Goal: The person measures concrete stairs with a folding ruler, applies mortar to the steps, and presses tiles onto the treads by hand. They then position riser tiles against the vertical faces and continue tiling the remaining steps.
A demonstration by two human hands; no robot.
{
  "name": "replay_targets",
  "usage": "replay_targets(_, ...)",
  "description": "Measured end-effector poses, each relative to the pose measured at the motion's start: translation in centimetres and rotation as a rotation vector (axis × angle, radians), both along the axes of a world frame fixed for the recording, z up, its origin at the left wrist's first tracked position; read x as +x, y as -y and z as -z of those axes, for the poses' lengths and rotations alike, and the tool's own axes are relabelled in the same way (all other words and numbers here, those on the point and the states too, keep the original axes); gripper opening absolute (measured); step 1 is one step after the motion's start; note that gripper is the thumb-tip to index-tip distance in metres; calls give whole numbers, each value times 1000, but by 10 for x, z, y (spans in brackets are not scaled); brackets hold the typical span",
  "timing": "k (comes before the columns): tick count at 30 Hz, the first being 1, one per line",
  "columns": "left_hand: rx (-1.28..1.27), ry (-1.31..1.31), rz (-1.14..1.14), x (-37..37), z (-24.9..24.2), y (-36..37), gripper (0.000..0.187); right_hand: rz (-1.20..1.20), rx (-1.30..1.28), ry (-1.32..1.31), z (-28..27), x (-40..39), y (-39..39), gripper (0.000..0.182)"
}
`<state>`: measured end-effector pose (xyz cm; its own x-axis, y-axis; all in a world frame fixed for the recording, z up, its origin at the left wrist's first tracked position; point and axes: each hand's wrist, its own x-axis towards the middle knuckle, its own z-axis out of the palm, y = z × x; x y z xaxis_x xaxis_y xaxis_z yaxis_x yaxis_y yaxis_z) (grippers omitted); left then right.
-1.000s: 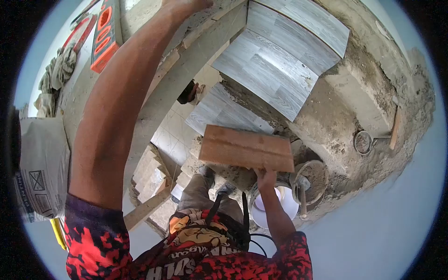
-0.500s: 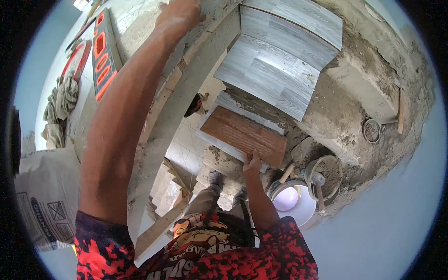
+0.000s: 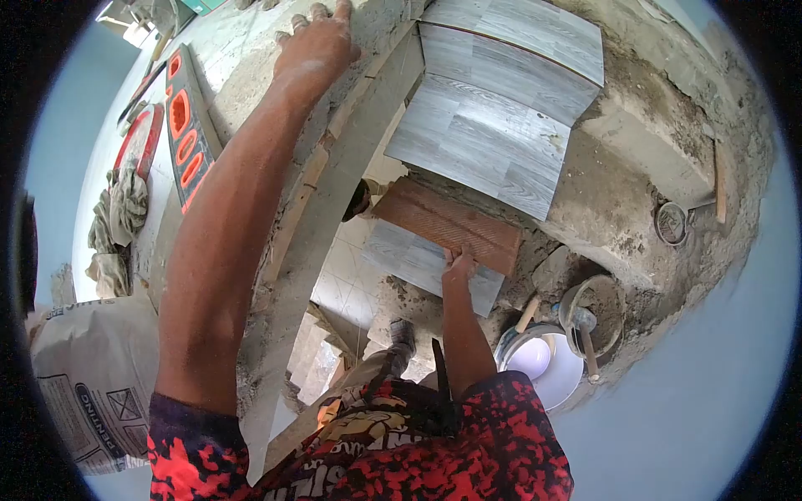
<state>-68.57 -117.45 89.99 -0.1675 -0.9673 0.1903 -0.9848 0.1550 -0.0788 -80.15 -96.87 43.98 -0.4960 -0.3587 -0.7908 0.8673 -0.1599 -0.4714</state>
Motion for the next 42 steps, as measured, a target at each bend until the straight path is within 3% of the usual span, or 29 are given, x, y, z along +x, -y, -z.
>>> replay_targets(6,-5,6,11,3,8,8,61,-62,-20,-75,-37,-11,18,32)
replay_targets(8,-286,93,75,13,30,29,72,-57,-2,-125,-56,-15,25,32)
replay_targets(11,-150,6,86,12,25,22,63,-150,-36,-161,-55,-33,39,33)
replay_targets(18,-137,23,77,10,21,19,65,-437,-146,-234,-67,-73,61,50)
replay_targets(21,-180,20,85,13,26,22,65,-451,-153,-302,-50,-87,73,55)
replay_targets(24,-217,57,139,18,31,26,68,-525,-167,-336,-68,-87,68,56)
replay_targets(25,-220,57,131,12,21,18,68,-539,-168,-347,-69,-89,69,56)
replay_targets(27,6,15,-33,-4,-5,-4,67,-536,-134,-331,-67,-91,74,57)
replay_targets(31,5,-14,-29,-5,-7,-6,68,-602,-150,-291,-71,-96,71,62)
replay_targets(37,-1,1,-33,-6,-7,-5,66,-554,-80,-451,-90,-74,62,59)
replay_targets(42,22,-17,-33,-5,-6,-3,72,-471,-138,-371,-52,-82,71,48)
